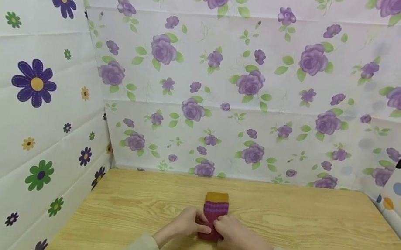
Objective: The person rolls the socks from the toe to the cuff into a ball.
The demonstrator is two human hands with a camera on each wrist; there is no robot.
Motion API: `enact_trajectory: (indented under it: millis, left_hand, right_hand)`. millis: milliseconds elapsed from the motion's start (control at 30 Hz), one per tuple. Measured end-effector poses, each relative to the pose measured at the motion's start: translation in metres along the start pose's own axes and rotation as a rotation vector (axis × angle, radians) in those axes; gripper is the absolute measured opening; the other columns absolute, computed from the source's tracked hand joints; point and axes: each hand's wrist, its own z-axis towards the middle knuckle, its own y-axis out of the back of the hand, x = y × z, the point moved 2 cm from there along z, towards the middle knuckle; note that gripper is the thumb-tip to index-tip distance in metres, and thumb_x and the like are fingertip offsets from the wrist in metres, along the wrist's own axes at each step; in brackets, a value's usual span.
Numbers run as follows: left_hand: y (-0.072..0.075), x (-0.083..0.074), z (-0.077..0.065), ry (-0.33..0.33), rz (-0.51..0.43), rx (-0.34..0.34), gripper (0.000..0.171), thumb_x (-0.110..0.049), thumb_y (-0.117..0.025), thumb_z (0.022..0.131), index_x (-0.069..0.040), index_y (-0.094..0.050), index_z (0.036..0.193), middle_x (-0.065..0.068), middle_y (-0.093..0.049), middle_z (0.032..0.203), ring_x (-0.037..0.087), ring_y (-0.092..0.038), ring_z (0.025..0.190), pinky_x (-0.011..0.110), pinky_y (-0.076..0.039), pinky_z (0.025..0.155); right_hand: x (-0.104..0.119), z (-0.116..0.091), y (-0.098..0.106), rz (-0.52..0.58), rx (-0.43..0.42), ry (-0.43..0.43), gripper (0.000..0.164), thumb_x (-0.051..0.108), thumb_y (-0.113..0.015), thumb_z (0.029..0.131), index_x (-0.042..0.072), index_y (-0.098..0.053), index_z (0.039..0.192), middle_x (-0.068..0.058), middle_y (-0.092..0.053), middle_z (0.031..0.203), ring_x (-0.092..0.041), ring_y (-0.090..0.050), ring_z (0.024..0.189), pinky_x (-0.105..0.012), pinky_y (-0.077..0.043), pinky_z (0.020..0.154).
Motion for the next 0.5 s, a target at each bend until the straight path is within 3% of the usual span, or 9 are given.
enact_trajectory:
  millis: [333,500]
  left_hand:
    - [0.001,-0.002,-0.004,-0.033,-0.017,0.073,0.02,-0.023,-0.074,0.086,-0.005,-0.073,0.095,0.004,-0.07,0.089,0.007,-0.055,0.074,0.021,-0.045,0.064]
    - [-0.001,-0.001,-0.002,-0.066,0.011,0.069,0.019,-0.024,-0.072,0.088,-0.007,-0.073,0.095,0.003,-0.071,0.09,0.003,-0.056,0.076,0.019,-0.047,0.067]
  right_hand:
    - [-0.006,-0.001,0.012,0.242,0.206,-0.017,0.014,0.015,-0.071,0.078,0.008,-0.066,0.089,0.01,-0.053,0.07,-0.001,-0.035,0.059,-0.018,-0.03,0.053]
    - [-0.01,0.001,0.012,0.257,0.241,-0.041,0.022,0.019,-0.072,0.081,0.004,-0.069,0.097,0.009,-0.055,0.071,-0.002,-0.036,0.06,-0.018,-0.032,0.054]
